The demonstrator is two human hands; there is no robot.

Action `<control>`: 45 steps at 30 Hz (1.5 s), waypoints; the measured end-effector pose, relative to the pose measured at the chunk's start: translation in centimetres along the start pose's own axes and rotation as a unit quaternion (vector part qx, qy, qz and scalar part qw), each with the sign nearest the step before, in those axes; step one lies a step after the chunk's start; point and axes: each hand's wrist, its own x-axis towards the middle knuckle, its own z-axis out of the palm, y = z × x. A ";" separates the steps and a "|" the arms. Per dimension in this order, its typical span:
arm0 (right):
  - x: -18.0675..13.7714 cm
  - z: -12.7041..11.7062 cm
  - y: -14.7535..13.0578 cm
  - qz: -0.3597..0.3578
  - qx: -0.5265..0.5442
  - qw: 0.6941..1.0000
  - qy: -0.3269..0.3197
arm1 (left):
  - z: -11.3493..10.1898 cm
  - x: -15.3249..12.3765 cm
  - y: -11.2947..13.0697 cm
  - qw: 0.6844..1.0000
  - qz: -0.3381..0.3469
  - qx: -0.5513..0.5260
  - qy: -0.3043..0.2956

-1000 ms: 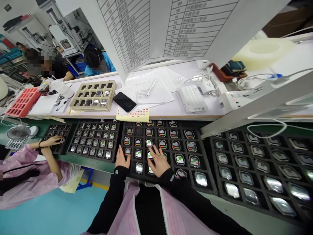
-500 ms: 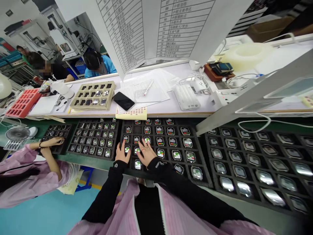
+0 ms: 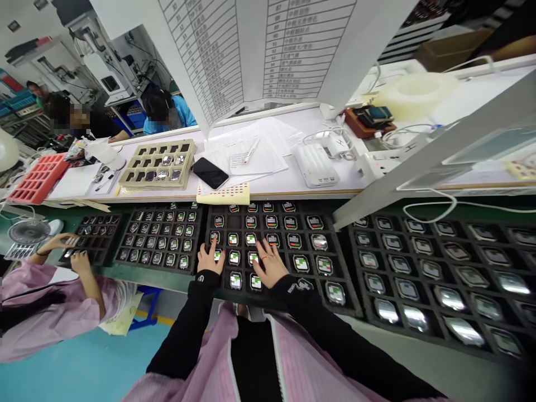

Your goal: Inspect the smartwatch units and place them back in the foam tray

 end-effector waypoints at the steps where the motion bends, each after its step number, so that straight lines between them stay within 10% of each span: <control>1: -0.4 -0.3 0.5 0.006 -0.005 1.000 0.010 | 0.1 0.0 -0.2 1.000 0.000 -0.008 0.002; 11: -1.5 -1.5 2.9 0.084 -0.070 0.993 0.052 | 1.4 -1.9 -2.8 0.989 -0.024 -0.145 0.033; 45: -5.4 -6.5 9.0 0.236 -0.102 0.962 0.095 | 0.8 -1.5 -1.9 0.989 -0.049 -0.134 0.046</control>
